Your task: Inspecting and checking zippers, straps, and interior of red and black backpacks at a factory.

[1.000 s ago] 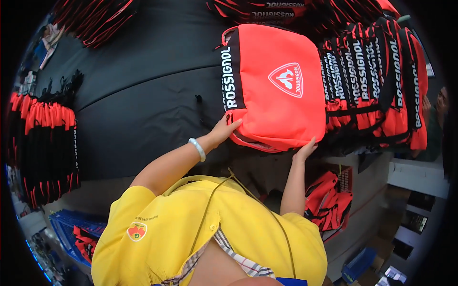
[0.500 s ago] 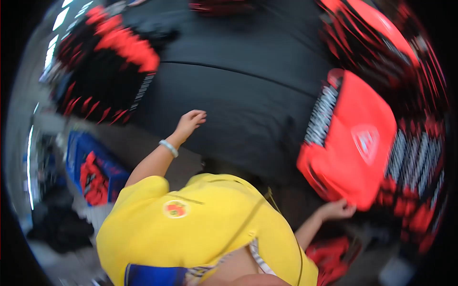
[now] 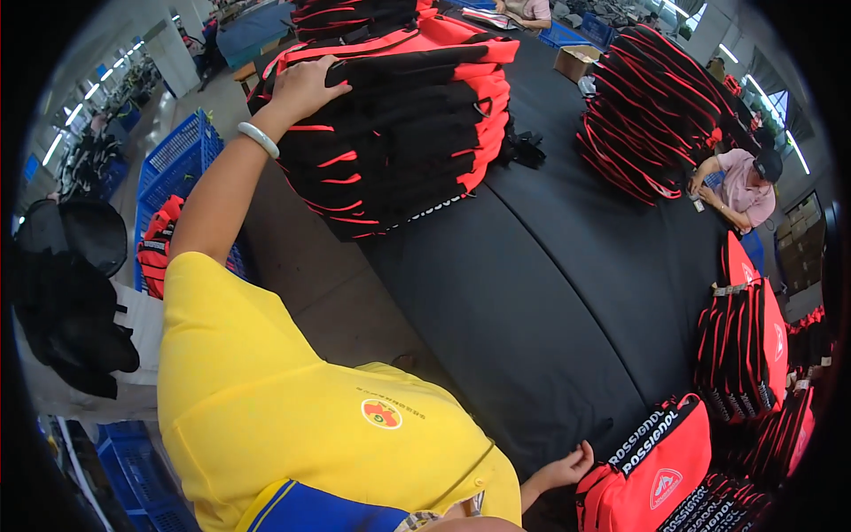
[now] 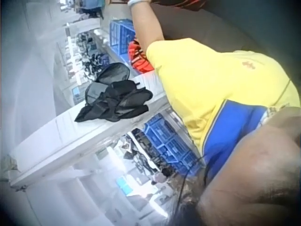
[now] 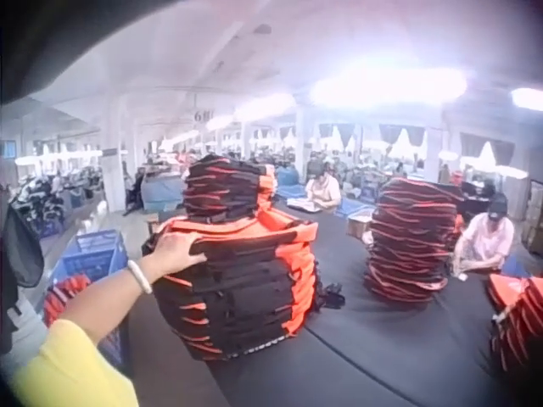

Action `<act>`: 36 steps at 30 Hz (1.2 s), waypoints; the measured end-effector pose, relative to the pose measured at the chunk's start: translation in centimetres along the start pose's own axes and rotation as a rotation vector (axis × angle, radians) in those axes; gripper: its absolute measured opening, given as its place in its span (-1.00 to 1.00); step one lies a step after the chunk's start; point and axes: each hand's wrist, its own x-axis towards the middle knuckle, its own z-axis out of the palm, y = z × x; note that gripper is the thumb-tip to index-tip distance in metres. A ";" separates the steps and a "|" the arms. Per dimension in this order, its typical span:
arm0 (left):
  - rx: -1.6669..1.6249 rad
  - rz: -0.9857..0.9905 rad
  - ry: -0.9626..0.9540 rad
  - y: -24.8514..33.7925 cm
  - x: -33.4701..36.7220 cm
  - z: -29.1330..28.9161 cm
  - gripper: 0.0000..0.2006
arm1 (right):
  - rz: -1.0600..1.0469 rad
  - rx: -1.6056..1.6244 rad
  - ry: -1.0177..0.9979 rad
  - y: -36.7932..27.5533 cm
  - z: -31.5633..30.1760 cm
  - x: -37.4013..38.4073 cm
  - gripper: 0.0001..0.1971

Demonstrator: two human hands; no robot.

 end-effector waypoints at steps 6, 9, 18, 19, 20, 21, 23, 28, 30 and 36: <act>-0.143 0.140 0.487 -0.8 6.7 -3.7 -0.67 | -0.044 0.061 -0.539 -7.0 6.6 -1.2 -0.84; -0.226 0.298 0.817 3.6 7.9 -10.9 -0.73 | -0.018 0.260 -0.593 -10.3 8.2 0.2 -0.84; -0.554 0.636 0.542 20.3 -8.3 -13.6 -0.76 | 0.079 0.942 -0.564 -25.1 11.2 4.2 -0.24; -0.589 0.756 0.475 21.7 -11.5 -12.9 -0.73 | 0.079 1.130 -0.632 -24.3 10.8 4.4 -0.23; -0.629 0.864 0.412 23.1 -14.6 -11.8 -0.69 | 0.068 1.321 -0.691 -23.2 10.2 4.6 -0.23; -0.665 0.971 0.351 24.7 -17.3 -10.1 -0.64 | 0.126 1.402 -0.655 -23.1 9.7 4.7 -0.28; -0.808 1.029 0.237 27.5 -22.0 -6.8 -0.62 | 0.445 1.173 -0.334 -20.1 9.3 4.8 -0.57; -1.140 1.152 -0.781 31.7 -26.4 1.2 -0.65 | 0.850 1.066 -0.229 1.8 8.2 1.6 -0.66; -1.109 0.896 -0.911 31.0 -26.9 4.6 -0.73 | 0.907 1.028 -0.163 5.1 6.4 -1.0 -0.67; -1.204 -0.171 -1.092 23.8 -29.5 19.4 -0.55 | 0.843 0.897 -0.228 6.0 2.7 -1.4 -0.48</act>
